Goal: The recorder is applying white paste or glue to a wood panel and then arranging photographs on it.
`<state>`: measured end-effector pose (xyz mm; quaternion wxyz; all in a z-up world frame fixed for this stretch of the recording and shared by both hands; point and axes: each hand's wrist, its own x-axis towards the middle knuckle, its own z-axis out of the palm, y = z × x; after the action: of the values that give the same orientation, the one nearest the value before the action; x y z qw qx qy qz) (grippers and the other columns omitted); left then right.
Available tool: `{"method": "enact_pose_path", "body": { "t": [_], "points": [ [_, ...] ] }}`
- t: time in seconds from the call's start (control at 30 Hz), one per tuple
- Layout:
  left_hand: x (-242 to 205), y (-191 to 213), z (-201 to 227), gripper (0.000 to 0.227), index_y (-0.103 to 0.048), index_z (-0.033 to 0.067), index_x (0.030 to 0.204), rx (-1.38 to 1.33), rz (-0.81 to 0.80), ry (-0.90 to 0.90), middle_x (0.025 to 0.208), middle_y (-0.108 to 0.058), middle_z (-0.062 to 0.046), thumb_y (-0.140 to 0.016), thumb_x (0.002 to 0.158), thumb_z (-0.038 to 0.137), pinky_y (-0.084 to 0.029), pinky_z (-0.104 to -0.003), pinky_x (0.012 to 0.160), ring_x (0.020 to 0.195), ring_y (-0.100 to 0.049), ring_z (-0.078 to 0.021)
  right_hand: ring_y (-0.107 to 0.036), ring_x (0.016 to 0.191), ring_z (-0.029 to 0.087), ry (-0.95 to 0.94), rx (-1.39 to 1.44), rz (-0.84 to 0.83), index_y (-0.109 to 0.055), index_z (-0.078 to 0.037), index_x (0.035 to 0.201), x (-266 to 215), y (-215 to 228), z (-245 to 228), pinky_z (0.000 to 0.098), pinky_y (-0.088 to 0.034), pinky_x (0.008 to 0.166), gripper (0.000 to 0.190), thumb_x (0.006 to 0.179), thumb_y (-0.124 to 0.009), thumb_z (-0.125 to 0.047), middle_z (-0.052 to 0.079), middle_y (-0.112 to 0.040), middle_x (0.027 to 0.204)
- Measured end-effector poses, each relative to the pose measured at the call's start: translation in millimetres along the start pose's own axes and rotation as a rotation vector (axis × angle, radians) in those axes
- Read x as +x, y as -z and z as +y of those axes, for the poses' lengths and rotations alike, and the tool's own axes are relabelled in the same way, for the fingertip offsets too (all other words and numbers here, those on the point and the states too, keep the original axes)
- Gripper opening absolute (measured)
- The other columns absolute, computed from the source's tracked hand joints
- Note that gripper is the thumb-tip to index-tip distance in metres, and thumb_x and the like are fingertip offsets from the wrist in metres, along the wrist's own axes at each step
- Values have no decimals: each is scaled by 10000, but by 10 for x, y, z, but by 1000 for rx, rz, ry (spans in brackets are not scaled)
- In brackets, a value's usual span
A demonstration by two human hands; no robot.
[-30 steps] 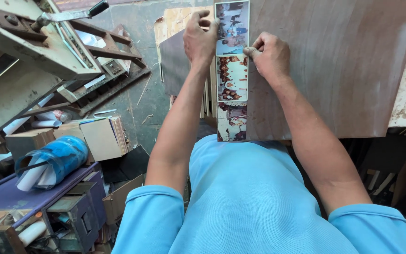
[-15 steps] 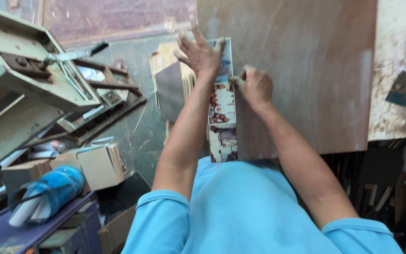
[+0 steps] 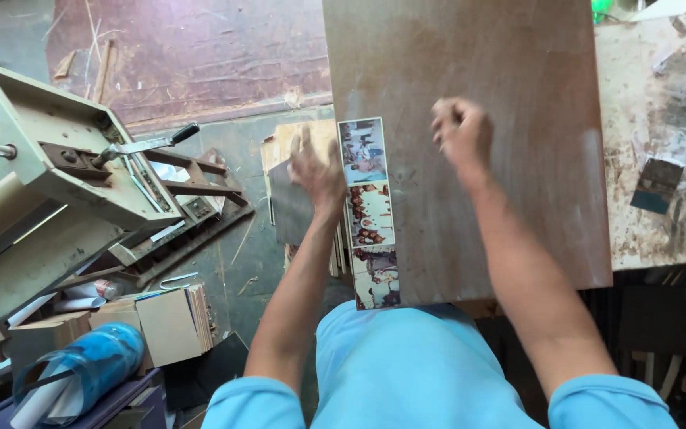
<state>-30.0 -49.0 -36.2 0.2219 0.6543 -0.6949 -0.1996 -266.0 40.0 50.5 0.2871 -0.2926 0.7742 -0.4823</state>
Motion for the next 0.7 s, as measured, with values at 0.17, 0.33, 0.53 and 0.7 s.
{"method": "enact_pose_path", "body": {
  "t": [0.17, 0.33, 0.53, 0.7],
  "points": [
    [-387, 634, -494, 463, -520, 228, 1480, -126, -33, 248, 1457, -569, -85, -397, 1068, 399, -471, -454, 1062, 1244, -586, -268, -684, 618, 69, 20, 274, -3, -735, -50, 1067, 523, 175, -257, 220, -541, 498, 259, 1064, -616, -280, 25, -731, 828],
    [-1271, 728, -2002, 364, -701, 235, 1264, 125, -259, 295, 1250, -711, -69, -467, 1026, 383, -494, -455, 1014, 1143, -664, -281, -681, 618, 79, 41, 413, -93, -723, -49, 1109, 719, -28, -392, 223, -533, 491, 274, 1058, -641, -306, 29, -721, 855],
    [-2707, 308, -3656, 485, -560, 74, 1385, -21, -858, 310, 1317, -630, -201, -610, 962, 306, -486, -445, 1018, 1210, -614, -351, -635, 613, 83, 71, 525, -117, -720, -32, 1006, 618, -163, -58, 234, -479, 506, 183, 1045, -733, -211, 14, -686, 779],
    [-2177, 1018, -2900, 513, -562, 45, 1358, -361, -1074, 305, 1290, -665, -176, -696, 907, 251, -523, -377, 971, 1152, -667, -255, -628, 622, 68, 14, 484, -229, -721, -42, 930, 377, -284, 61, 216, -446, 527, 156, 1027, -763, -157, 6, -695, 755]
  ]
}}
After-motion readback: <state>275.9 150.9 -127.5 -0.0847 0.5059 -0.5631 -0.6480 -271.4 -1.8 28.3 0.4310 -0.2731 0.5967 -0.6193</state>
